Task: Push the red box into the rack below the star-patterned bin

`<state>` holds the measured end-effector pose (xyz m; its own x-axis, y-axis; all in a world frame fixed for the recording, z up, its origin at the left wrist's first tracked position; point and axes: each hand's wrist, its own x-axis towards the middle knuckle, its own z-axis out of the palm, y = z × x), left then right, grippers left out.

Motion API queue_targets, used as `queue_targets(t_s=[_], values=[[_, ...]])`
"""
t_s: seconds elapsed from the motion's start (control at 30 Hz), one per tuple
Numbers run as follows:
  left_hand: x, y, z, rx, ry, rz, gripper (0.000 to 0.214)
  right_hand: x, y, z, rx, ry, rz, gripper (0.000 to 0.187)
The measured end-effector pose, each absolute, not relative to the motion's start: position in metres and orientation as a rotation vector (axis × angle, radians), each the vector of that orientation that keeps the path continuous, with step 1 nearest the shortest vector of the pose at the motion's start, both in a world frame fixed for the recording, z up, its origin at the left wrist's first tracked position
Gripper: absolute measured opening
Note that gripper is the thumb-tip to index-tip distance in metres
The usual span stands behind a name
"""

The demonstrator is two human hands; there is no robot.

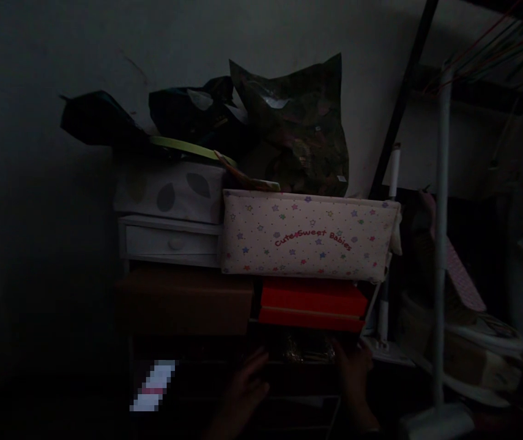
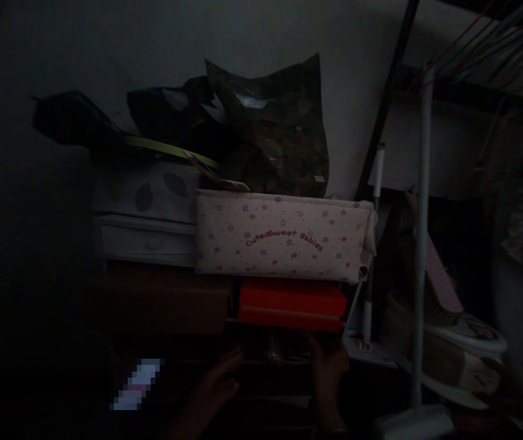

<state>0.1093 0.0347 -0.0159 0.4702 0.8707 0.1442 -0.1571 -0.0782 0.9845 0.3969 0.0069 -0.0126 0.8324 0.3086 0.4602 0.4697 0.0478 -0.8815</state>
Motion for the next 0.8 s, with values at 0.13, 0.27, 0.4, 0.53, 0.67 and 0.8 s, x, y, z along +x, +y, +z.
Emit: queue_targets(t_s=[0.13, 0.27, 0.4, 0.53, 0.67, 0.8], values=[[0.092, 0.043, -0.051, 1.194, 0.972, 1.078, 0.033, 0.347, 0.018, -0.045, -1.504, -0.950, 0.016, 0.036], [0.079, 0.058, -0.069, 0.969, 1.155, 1.241, 0.035, 0.289, 0.046, -0.064, -1.430, -1.272, 0.186, 0.022], [0.080, 0.071, -0.076, 0.835, 1.128, 1.245, 0.038, 0.244, 0.075, -0.073, -1.397, -1.430, 0.286, 0.044], [0.090, 0.087, -0.078, 0.772, 1.029, 1.101, 0.046, 0.224, 0.093, -0.087, -1.404, -1.528, 0.342, 0.051], [0.092, 0.094, -0.078, 0.802, 0.920, 1.032, 0.049, 0.220, 0.096, -0.099, -1.396, -1.547, 0.362, 0.059], [0.093, 0.095, -0.075, 0.936, 0.808, 1.059, 0.065, 0.219, 0.094, -0.094, -1.314, -1.478, 0.470, 0.062]])
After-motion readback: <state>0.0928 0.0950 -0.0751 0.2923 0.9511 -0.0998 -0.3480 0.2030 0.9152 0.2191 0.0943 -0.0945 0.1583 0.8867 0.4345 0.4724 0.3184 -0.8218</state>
